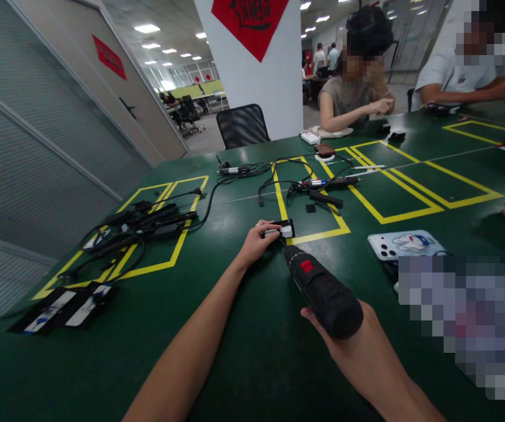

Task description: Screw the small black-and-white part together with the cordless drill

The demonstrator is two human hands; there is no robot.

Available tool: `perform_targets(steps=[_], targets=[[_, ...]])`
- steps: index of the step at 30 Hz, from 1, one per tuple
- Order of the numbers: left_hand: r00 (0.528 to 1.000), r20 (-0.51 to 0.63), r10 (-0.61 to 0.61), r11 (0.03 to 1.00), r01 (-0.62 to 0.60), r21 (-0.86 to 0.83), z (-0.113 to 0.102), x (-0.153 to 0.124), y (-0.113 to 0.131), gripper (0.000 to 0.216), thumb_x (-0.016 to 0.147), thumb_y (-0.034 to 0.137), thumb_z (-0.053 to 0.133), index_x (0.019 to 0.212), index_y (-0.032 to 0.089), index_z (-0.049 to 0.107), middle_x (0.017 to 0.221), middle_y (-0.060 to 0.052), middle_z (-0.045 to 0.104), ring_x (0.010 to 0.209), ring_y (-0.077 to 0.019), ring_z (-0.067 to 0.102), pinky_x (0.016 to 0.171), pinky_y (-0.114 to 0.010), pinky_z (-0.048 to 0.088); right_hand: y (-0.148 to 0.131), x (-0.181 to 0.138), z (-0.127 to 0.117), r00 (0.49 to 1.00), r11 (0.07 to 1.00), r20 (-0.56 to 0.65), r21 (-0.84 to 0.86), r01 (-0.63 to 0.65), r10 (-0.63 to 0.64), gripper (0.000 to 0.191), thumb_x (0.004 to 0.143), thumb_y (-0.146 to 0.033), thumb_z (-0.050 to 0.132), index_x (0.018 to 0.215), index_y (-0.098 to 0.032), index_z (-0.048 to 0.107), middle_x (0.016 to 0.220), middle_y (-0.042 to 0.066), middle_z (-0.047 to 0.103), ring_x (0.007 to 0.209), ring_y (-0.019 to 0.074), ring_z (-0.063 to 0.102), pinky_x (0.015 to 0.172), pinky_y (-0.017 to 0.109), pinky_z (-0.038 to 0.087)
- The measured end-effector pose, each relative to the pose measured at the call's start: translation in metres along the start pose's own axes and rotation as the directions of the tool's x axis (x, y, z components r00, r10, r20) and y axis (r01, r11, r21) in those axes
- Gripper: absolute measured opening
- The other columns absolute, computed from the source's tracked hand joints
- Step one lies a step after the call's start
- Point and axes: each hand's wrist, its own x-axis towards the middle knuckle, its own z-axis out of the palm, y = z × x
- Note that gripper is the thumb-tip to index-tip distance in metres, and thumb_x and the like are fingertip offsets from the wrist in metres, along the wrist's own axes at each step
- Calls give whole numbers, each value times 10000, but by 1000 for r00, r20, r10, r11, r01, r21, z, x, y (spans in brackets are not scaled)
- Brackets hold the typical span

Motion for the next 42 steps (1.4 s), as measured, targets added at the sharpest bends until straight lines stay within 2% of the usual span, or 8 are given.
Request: perform_targets(steps=[5, 13, 20, 27, 42], targets=[[1000, -3, 2, 1000, -2, -12, 0, 0, -1, 247, 833, 329, 618, 1033, 228, 722, 1085, -73, 639, 1187, -245, 539, 1038, -389, 383, 1, 1, 1, 1000, 1000, -1, 2, -3, 3, 184, 849, -302, 594, 998, -217, 661, 720, 5, 684, 603, 179, 657, 513, 262, 478], [1000, 0, 2, 1000, -2, -1, 0, 0, -1, 241, 833, 323, 620, 1029, 229, 722, 1072, -69, 644, 1187, -241, 542, 1034, -385, 387, -3, 3, 0, 1000, 1000, 4, -8, -5, 5, 265, 844, -294, 599, 1091, -209, 645, 707, 10, 688, 590, 188, 657, 505, 266, 475], [1000, 1, 11, 1000, -11, -3, 0, 0, -2, 243, 839, 326, 619, 1037, 225, 719, 1071, -75, 641, 1190, -245, 539, 1032, -390, 389, 1, 1, 2, 1000, 1000, -17, -5, 21, -21, 247, 848, -322, 601, 1060, -208, 656, 722, 13, 693, 592, 184, 659, 501, 265, 471], [1000, 5, 14, 1000, -14, 4, 0, 0, -2, 254, 843, 331, 612, 1049, 222, 714, 1081, -76, 634, 1191, -245, 537, 1036, -384, 386, 0, 2, 1, 1000, 1000, -15, -9, 1, -1, 218, 839, -284, 605, 1037, -210, 657, 702, 4, 686, 582, 179, 656, 495, 259, 465], [1000, -5, 14, 1000, -14, 2, 0, 0, -2, 243, 844, 311, 614, 1040, 212, 717, 1037, -70, 626, 1146, -243, 552, 1019, -384, 399, -1, 2, 1, 1000, 1000, 1, -10, -23, 23, 176, 841, -328, 609, 973, -218, 648, 705, -3, 671, 601, 173, 640, 514, 260, 466]])
